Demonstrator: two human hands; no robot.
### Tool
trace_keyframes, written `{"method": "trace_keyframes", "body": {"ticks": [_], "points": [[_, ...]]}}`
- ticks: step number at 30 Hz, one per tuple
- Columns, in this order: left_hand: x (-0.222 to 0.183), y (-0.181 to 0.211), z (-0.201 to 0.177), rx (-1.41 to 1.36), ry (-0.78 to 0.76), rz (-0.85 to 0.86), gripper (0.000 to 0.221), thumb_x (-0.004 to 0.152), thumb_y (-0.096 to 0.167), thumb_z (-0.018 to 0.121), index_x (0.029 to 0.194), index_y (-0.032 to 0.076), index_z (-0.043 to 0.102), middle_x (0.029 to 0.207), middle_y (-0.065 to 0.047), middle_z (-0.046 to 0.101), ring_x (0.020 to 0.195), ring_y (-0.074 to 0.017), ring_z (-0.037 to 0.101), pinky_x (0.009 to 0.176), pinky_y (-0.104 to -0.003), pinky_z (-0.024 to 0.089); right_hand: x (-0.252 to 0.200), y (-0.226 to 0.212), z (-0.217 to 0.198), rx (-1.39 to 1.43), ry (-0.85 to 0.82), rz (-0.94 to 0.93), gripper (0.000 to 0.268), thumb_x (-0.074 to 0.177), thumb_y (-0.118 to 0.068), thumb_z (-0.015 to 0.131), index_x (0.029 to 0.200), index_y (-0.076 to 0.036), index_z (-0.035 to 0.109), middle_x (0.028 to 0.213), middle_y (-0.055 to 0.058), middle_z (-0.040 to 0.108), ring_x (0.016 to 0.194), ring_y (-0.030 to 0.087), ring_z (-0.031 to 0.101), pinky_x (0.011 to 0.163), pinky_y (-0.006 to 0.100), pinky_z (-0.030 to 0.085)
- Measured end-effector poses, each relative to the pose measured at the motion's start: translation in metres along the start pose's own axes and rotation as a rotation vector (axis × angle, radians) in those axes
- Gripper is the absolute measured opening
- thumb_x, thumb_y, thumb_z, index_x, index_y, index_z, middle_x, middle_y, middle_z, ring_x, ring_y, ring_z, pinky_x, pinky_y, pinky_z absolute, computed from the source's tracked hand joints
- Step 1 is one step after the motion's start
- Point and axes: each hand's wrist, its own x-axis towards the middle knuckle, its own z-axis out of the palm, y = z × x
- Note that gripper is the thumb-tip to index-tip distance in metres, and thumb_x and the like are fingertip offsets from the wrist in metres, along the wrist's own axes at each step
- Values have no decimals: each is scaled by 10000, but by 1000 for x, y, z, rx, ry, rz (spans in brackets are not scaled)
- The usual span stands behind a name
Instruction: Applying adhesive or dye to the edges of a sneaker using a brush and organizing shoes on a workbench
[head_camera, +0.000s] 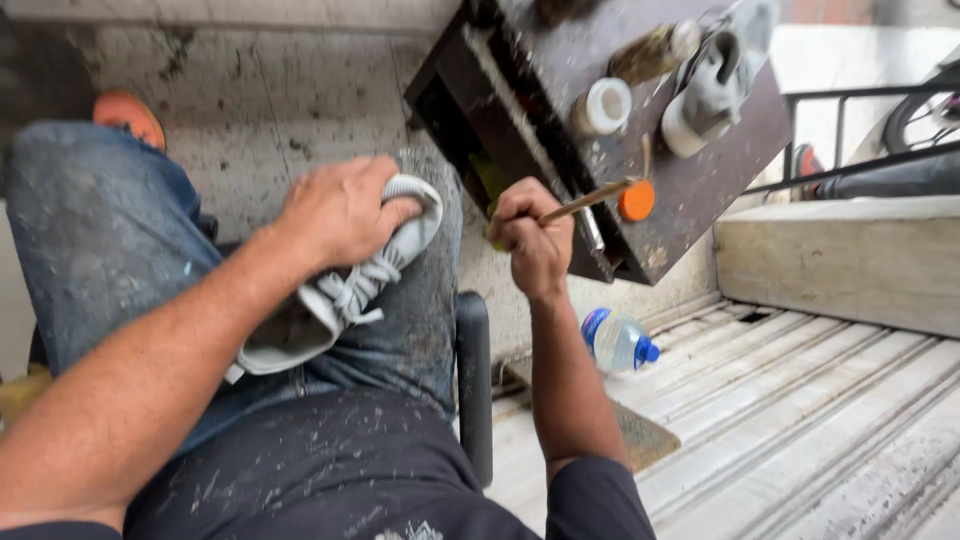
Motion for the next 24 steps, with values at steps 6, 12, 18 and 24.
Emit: {"method": "trace_keyframes", "body": {"ticks": [6, 12, 18, 24], "points": [[-12, -11, 25, -188, 131, 153, 547, 929, 679, 544, 1124, 177, 640, 975, -170, 642, 1001, -445, 686, 876, -568, 560, -7, 15, 21, 35, 23, 665, 307, 979, -237, 618, 1002, 54, 712, 508, 91, 418, 393, 161, 459, 391, 290, 403], [-23, -1, 26, -248, 249, 262, 538, 885, 746, 607, 967, 215, 631, 829, -117, 617, 860, -386, 708, 741, -494, 577, -18, -1, 23, 343, -35, 831, 268, 1033, -266, 631, 1044, 2, 623, 499, 24, 353, 408, 93, 358, 393, 237, 360], [-28, 13, 22, 59, 317, 248, 684, 852, 856, 343, 813, 198, 527, 807, -3, 618, 707, -314, 633, 585, -546, 493, -27, -4, 20, 511, -209, 893, 321, 1002, -461, 630, 1105, -176, 524, 555, -69, 200, 432, 39, 176, 410, 214, 242], [-30, 19, 21, 133, 273, 211, 615, 908, 803, 444, 859, 197, 540, 849, -11, 650, 784, -340, 649, 609, -578, 502, -32, -2, 22, 479, -157, 870, 306, 1003, -465, 629, 1070, -195, 502, 578, -55, 206, 436, 39, 187, 405, 211, 246]]}}
